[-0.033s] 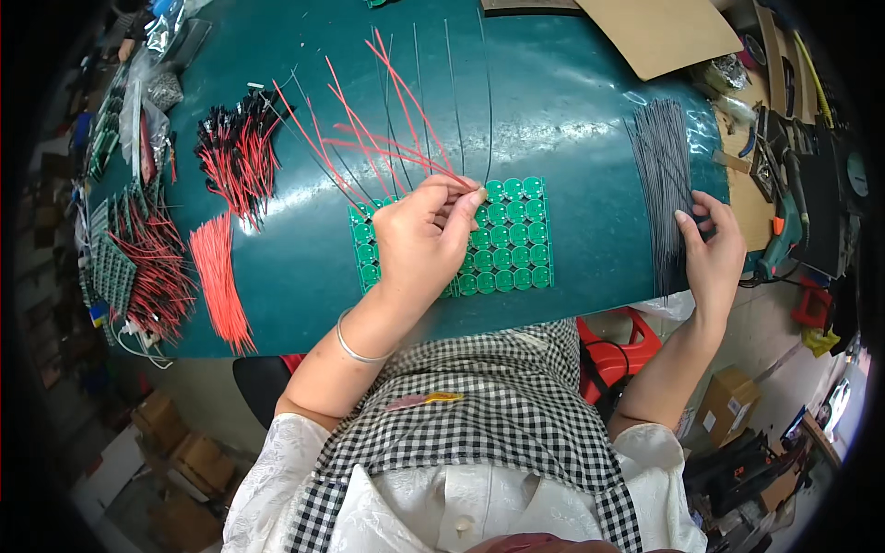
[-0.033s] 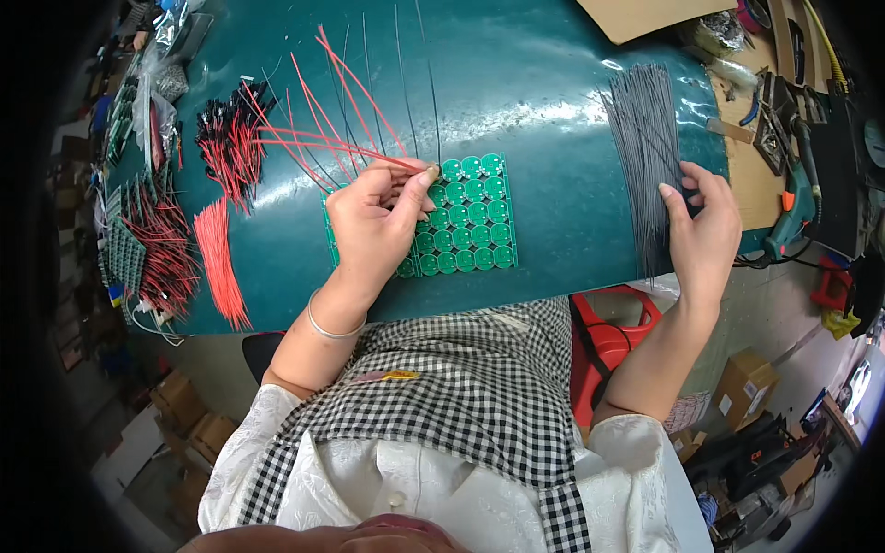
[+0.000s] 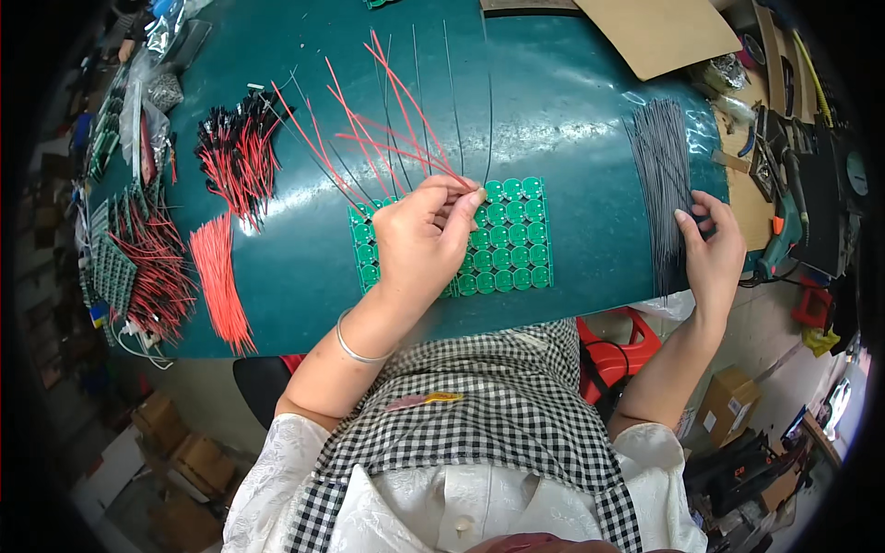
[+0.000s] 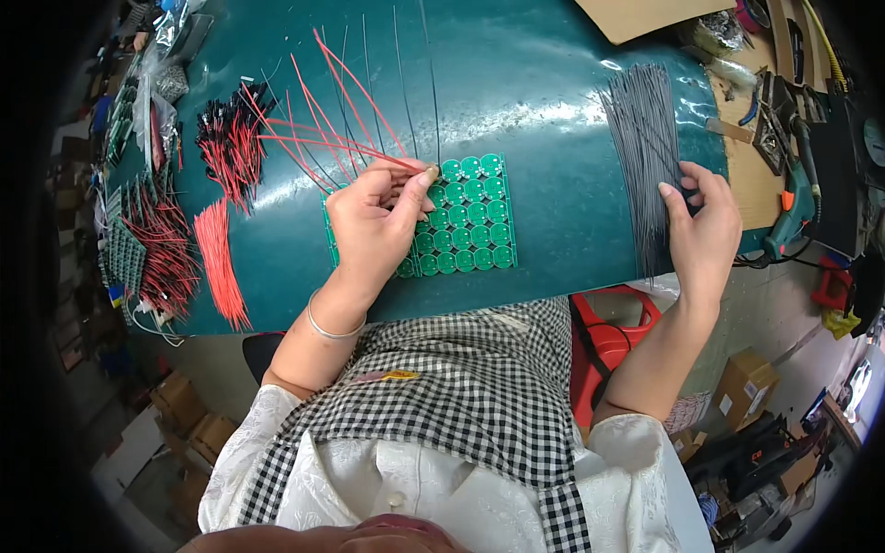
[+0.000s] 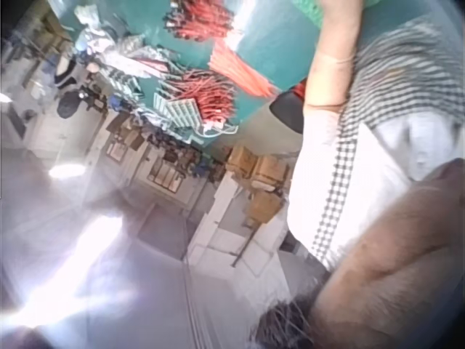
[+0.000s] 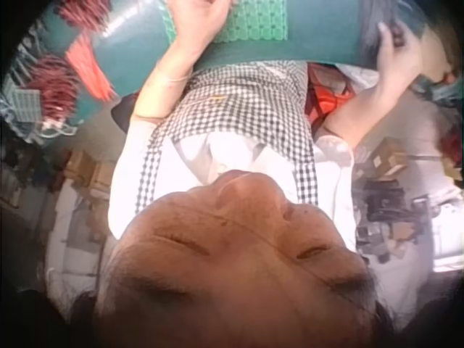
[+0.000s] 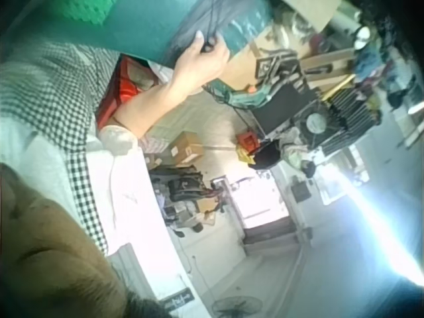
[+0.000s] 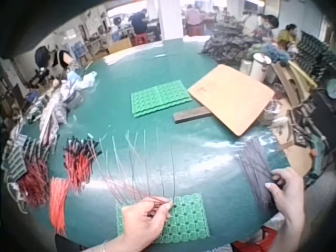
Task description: Insert red and black electrical lead wires into designated connection holes on a grid of green PCB circuit modules.
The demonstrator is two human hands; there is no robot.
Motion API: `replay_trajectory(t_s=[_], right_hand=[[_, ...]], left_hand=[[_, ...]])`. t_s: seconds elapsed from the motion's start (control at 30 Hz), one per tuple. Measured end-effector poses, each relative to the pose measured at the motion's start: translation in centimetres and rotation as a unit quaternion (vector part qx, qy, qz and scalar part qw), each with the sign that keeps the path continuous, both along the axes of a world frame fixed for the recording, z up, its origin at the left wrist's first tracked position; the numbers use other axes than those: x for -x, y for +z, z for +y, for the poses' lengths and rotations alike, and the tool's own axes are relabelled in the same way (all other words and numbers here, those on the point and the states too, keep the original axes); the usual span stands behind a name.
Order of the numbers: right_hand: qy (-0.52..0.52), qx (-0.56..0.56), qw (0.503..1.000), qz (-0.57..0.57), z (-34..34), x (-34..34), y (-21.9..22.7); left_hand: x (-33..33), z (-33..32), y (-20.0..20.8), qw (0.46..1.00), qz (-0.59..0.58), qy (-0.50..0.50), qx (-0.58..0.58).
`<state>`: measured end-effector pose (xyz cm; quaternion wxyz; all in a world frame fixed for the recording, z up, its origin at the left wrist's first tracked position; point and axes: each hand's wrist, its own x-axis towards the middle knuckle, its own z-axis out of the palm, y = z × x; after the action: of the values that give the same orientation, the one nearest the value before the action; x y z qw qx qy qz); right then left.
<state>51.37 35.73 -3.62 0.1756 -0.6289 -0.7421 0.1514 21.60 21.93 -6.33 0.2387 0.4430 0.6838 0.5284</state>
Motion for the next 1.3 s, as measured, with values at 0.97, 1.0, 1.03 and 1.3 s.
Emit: replay_trajectory(t_s=[0.97, 1.0, 1.03, 1.3], right_hand=[[0.006, 0.026, 1.0, -0.008, 2.7, -0.8, 0.7], [0.001, 0.029, 0.999, -0.015, 2.6, -0.8, 1.0], [-0.003, 0.035, 0.999, -0.021, 2.5, -0.7, 1.3], [0.004, 0.026, 0.937, 0.349, -0.9, -1.7, 4.4]], left_hand=[[-0.2, -0.2, -1.2, 0.99, 0.142, 0.002, -0.007], [-0.3, -0.1, -1.0, 0.991, 0.13, 0.002, -0.011], [-0.4, -0.2, -0.6, 0.993, 0.12, 0.004, -0.013], [1.0, -1.5, 4.4, 0.99, -0.137, 0.003, -0.027]])
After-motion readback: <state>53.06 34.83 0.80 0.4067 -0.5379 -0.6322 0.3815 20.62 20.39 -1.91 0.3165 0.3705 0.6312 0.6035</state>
